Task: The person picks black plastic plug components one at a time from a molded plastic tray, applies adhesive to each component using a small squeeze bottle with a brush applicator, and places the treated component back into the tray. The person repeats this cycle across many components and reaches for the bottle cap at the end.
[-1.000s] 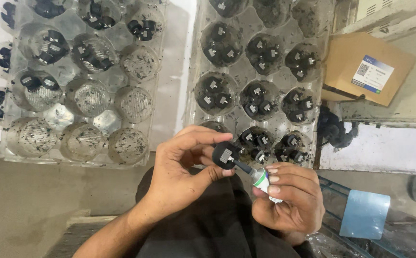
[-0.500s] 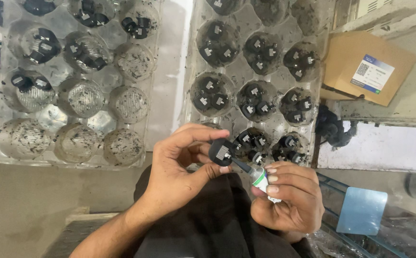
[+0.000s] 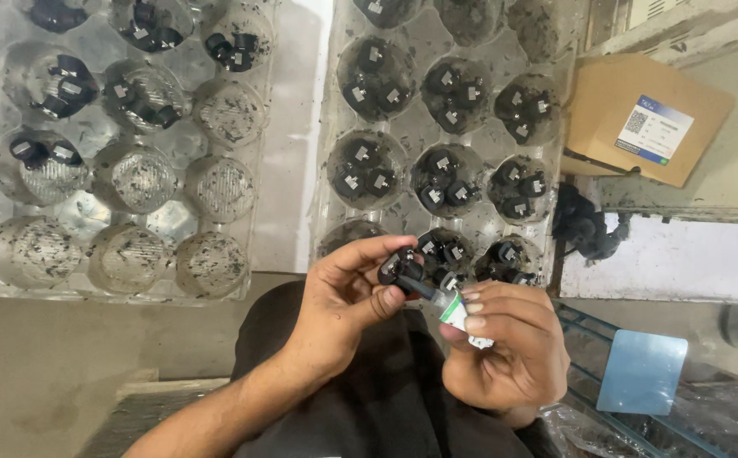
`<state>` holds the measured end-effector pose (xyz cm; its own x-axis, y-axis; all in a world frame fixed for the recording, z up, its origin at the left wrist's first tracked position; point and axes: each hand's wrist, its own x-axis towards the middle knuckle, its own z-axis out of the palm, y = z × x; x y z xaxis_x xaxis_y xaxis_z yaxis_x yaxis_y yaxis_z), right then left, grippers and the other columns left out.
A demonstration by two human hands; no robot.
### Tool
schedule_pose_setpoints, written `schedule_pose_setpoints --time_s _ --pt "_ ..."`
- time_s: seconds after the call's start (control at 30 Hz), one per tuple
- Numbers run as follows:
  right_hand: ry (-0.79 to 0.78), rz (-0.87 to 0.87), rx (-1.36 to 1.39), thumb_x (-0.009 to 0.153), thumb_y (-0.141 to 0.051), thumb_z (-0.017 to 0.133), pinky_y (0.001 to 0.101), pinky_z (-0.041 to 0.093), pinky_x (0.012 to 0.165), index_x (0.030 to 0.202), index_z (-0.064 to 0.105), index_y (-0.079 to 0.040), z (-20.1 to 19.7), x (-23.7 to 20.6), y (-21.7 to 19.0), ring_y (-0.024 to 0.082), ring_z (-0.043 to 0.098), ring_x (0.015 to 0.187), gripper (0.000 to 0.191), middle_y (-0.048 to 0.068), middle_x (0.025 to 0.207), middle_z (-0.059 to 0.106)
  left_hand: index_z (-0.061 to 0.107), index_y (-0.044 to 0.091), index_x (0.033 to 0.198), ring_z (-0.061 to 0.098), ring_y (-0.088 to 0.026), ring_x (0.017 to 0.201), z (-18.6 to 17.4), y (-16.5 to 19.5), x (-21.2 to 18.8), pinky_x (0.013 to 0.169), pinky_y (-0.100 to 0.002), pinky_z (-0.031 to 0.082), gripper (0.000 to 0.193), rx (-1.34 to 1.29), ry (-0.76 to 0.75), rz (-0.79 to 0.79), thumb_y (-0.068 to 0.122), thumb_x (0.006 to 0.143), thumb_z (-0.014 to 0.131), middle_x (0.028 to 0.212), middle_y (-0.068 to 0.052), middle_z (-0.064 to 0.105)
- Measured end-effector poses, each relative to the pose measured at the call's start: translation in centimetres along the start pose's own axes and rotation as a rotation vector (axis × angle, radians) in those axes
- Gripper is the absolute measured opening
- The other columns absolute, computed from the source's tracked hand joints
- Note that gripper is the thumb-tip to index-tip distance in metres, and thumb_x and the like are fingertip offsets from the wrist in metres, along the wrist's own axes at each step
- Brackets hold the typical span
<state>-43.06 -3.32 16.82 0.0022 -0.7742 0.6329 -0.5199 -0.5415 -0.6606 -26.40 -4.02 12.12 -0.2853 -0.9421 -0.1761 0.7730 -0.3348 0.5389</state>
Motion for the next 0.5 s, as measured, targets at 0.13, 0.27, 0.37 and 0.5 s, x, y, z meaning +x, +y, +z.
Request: schedule_pose_setpoints --time_s 0.13,0.27,0.37,0.5 --pt "0.168 0.044 0.082 0.094 -0.012 0.083 0.0314 0.065 0.074 0.103 0.058 -0.006 0.3 -0.4 0.3 0.018 0.066 0.084 0.027 0.006 0.1 0.062 0.06 -0.005 0.144 0.07 -0.019 0.107 -0.4 0.1 -0.4 0.098 -0.035 0.058 0.048 0.03 -0.064 -0.019 -0.002 0.098 0.075 0.123 -0.014 0.07" --pt "0.152 -0.013 0.054 0.092 -0.01 0.081 0.031 0.066 0.073 0.101 0.056 -0.006 0.4 -0.3 1.1 0.017 0.066 0.083 0.027 0.006 0.098 0.061 0.06 -0.003 0.139 0.07 -0.018 0.108 -0.3 0.2 -0.2 0.095 -0.037 0.062 0.043 0.056 -0.083 -0.059 0.0 0.098 0.071 0.143 -0.012 0.064" --pt "0.07 -0.068 0.009 0.087 -0.004 0.079 0.0313 0.066 0.071 0.098 0.056 -0.004 0.1 0.0 1.6 0.02 0.065 0.083 0.025 0.007 0.095 0.061 0.06 -0.003 0.14 0.071 -0.019 0.104 -0.1 0.1 -0.2 0.094 -0.038 0.061 0.042 0.077 -0.093 -0.063 -0.002 0.1 0.069 0.146 -0.014 0.063" --pt "0.056 -0.045 -0.001 0.084 0.001 0.079 0.0318 0.065 0.071 0.097 0.057 -0.004 -0.1 0.0 1.6 0.02 0.065 0.084 0.026 0.007 0.094 0.062 0.06 -0.003 0.14 0.071 -0.019 0.101 -0.2 0.0 0.0 0.093 -0.037 0.061 0.041 0.081 -0.086 -0.067 -0.002 0.1 0.068 0.147 -0.015 0.063"
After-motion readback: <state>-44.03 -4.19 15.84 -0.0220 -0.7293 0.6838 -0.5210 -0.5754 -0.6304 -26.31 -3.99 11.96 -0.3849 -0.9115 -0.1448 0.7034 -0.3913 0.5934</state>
